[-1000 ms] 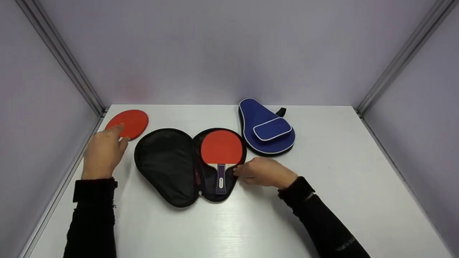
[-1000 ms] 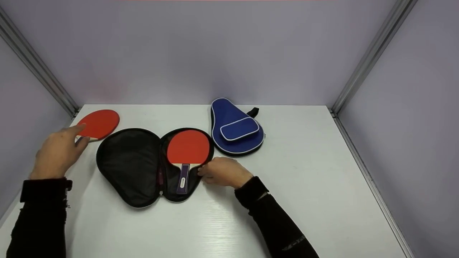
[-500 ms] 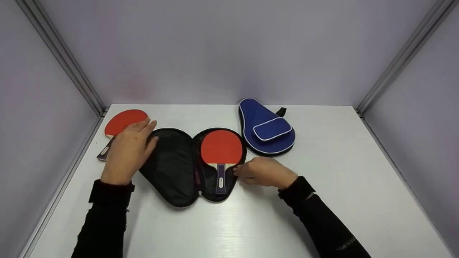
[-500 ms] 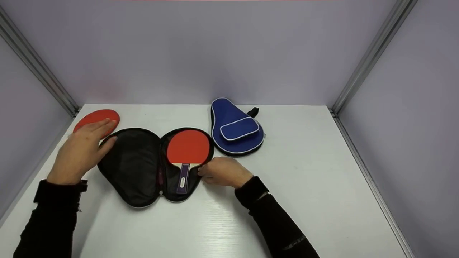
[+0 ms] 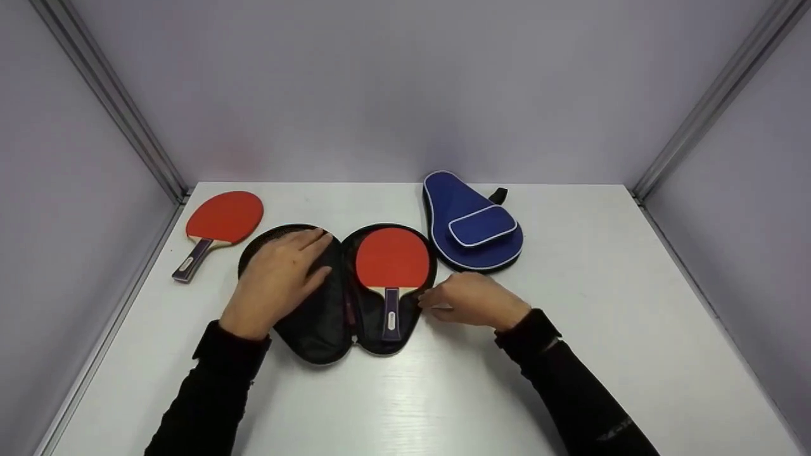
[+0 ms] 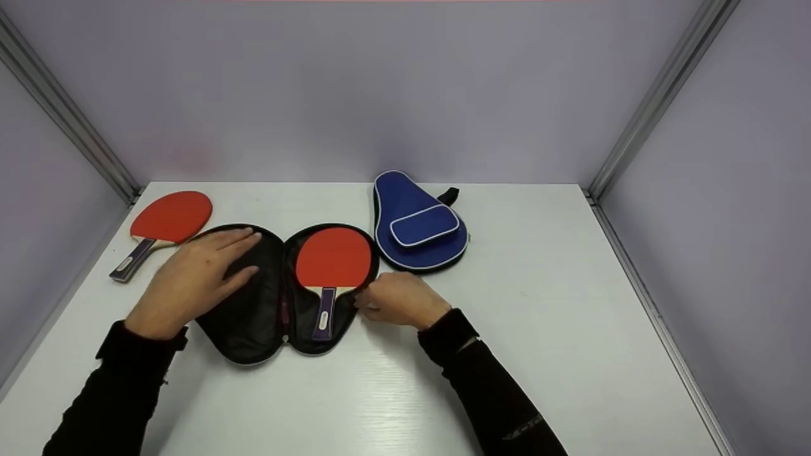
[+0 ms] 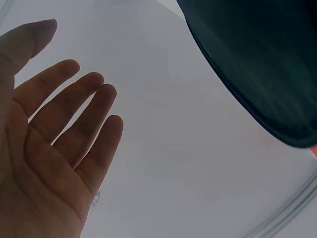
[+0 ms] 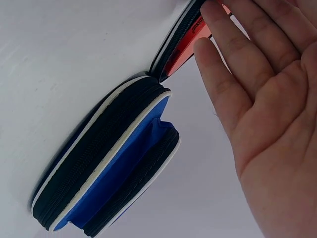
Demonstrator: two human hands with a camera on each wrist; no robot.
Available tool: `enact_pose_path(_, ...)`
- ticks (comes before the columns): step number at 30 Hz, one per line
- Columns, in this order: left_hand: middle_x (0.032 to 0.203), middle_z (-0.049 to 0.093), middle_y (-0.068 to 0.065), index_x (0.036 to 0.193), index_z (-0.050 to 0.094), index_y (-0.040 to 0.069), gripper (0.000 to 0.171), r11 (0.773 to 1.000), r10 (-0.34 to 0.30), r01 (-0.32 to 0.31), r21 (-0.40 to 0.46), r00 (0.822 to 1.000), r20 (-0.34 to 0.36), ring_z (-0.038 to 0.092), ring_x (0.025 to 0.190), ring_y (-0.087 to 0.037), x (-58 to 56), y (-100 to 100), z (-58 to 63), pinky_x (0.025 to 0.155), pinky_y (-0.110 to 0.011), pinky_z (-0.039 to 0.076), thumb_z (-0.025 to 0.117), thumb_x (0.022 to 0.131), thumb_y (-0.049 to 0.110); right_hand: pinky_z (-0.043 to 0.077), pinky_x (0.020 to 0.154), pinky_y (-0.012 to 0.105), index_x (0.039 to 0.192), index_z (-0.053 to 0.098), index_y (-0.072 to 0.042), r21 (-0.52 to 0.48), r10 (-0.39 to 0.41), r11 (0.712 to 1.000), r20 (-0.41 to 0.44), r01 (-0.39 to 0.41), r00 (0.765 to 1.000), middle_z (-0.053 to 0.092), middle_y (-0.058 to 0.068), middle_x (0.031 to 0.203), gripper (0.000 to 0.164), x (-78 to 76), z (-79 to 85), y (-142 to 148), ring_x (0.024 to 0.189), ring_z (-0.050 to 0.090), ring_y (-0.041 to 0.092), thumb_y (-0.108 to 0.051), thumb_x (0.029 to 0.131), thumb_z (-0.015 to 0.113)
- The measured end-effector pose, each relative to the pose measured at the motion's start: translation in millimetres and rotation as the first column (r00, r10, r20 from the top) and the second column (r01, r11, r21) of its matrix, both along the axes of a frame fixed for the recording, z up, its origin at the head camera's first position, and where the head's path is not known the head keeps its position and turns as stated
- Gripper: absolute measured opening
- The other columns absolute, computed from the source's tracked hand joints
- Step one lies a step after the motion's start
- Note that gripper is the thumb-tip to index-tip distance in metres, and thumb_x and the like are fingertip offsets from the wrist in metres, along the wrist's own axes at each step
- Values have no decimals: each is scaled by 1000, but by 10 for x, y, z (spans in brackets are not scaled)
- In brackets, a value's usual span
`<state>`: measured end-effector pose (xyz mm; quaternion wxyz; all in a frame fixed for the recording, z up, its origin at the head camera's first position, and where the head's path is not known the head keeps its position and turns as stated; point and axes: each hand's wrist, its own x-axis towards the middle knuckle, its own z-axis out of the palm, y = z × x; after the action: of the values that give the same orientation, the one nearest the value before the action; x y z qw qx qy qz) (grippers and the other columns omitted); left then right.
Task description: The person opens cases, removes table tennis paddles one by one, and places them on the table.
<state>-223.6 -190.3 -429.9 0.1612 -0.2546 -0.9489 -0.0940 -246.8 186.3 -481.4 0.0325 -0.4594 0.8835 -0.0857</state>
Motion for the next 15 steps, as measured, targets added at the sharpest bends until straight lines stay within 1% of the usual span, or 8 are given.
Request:
enact_pose_path(4,160,75,-22,160,71,2,61,999,-42,43,-24,998,36,73,150,-43,43,143,-40,129,-60,58,87,108,29,73,87,40,122,93,-17,-3,-1,1000,-3,1,1000,93,-2,119,17,2,4,13,99,90,18,-17,110,81)
enact_pose_path(10,163,74,-18,162,70,4,65,993,-91,97,-68,992,84,73,152,-38,121,313,-114,129,-57,59,89,107,34,74,89,40,126,93,-17,-5,-16,1000,11,16,1000,92,-3,123,21,8,-7,20,104,91,18,-17,109,80)
enact_pose_path(15,161,76,-16,161,71,7,65,983,-144,153,-97,985,94,73,152,-36,195,425,-165,128,-56,59,89,107,37,74,91,39,128,93,-16,7,-9,1000,19,9,1000,92,-1,124,22,2,-1,6,106,91,18,-18,110,80)
